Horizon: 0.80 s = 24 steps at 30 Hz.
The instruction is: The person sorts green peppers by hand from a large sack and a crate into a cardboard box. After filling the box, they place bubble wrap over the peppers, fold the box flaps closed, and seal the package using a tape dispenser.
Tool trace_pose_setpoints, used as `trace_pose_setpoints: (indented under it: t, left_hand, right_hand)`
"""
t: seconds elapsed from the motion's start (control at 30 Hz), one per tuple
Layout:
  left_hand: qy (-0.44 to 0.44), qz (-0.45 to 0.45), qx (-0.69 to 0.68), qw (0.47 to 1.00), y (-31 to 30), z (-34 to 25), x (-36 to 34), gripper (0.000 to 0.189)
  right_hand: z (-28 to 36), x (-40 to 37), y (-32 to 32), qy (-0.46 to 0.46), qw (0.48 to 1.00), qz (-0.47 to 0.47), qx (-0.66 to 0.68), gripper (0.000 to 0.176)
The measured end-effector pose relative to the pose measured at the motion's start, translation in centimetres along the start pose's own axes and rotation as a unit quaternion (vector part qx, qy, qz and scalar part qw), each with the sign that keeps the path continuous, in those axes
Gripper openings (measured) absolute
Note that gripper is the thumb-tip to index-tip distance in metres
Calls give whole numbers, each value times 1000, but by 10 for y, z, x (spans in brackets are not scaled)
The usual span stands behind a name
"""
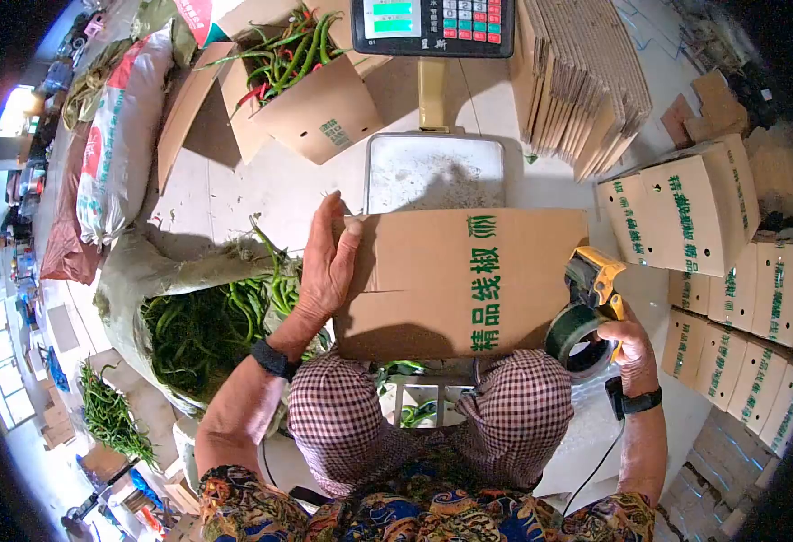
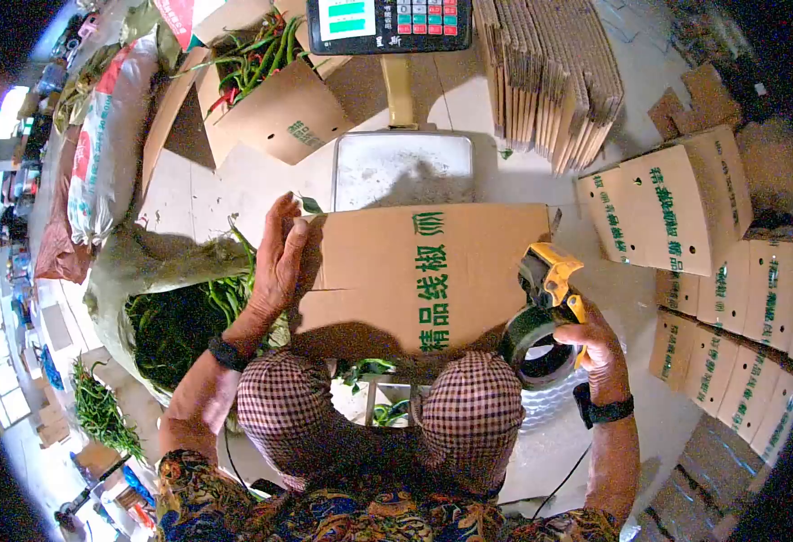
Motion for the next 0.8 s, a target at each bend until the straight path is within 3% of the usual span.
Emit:
trace_pose_setpoints:
  t: [0.03, 0.1, 0.13, 0.17, 0.23, 0.27, 0.3, 0.37, 0.43, 0.5, 0.53, 0.57, 0.6, 0.63, 0.7, 0.77, 0.8]
  left_hand:
    - [3, -1, 5, 1000, -4, 2, 2, 54]
    - [-34, 4, -112, 993, -1, 9, 15, 47]
    - [-8, 20, -66, 998, -7, -6, 34, 41]
    - [-63, 50, -77, 994, -9, -9, 48, 38]
    - [6, 55, -50, 997, -5, -9, 74, 39]
    - [50, 72, 157, 984, -4, -22, 69, 39]
    - [57, 71, 156, 984, -4, -26, 64, 39]
    - [177, -56, 284, 941, -12, -55, 41, 40]
    - [167, -55, 280, 944, -16, -74, 28, 41]
    - [206, 10, 174, 963, -10, -95, 12, 45]
    - [132, 101, 26, 986, -2, -93, 9, 47]
    - [56, 185, -122, 974, 11, -97, 2, 50]
    - [24, 213, -223, 951, 15, -112, -5, 55]
    - [7, 246, -242, 939, 22, -108, -10, 57]
    - [-70, 266, -340, 899, 27, -104, -22, 56]
    - [-67, 301, -307, 900, 26, -105, -24, 49]
    - [-53, 278, -320, 904, 26, -103, -24, 37]
  right_hand:
    - [0, 2, 5, -4, 1000, 3, 3, 72]
    - [6, 4, 16, -15, 999, 18, 29, 75]
    - [2, 2, 12, -9, 999, 18, 28, 75]
    - [-5, -1, 4, -8, 999, -21, 30, 75]
    - [8, -2, 21, -2, 999, -44, 23, 72]
    - [2, -1, 12, 21, 999, -4, 36, 74]
    - [13, 1, 16, 15, 999, -6, 34, 74]
    - [42, 6, 40, 16, 989, 72, -125, 78]
    - [77, -6, 55, -75, 976, 33, -203, 83]
    - [108, -13, 77, -169, 898, 13, -407, 79]
    - [110, -9, 85, -169, 895, 18, -413, 79]
    - [111, -3, 98, -170, 875, 28, -452, 76]
    - [112, 6, 115, -174, 853, 41, -490, 73]
    - [121, 13, 136, -208, 845, -14, -493, 62]
    - [123, 22, 169, -212, 824, -4, -526, 61]
    - [124, 29, 194, -217, 803, 22, -555, 60]
    - [124, 31, 206, -226, 794, 28, -563, 60]
Point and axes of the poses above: each hand's wrist, its own x-axis towards the middle knuckle, its own y-axis out of the palm, z = x × y, the point moved 9 cm from there along x, towards the middle knuckle, and after that the axes turned 12 degrees about z, right-handed, at the moved point
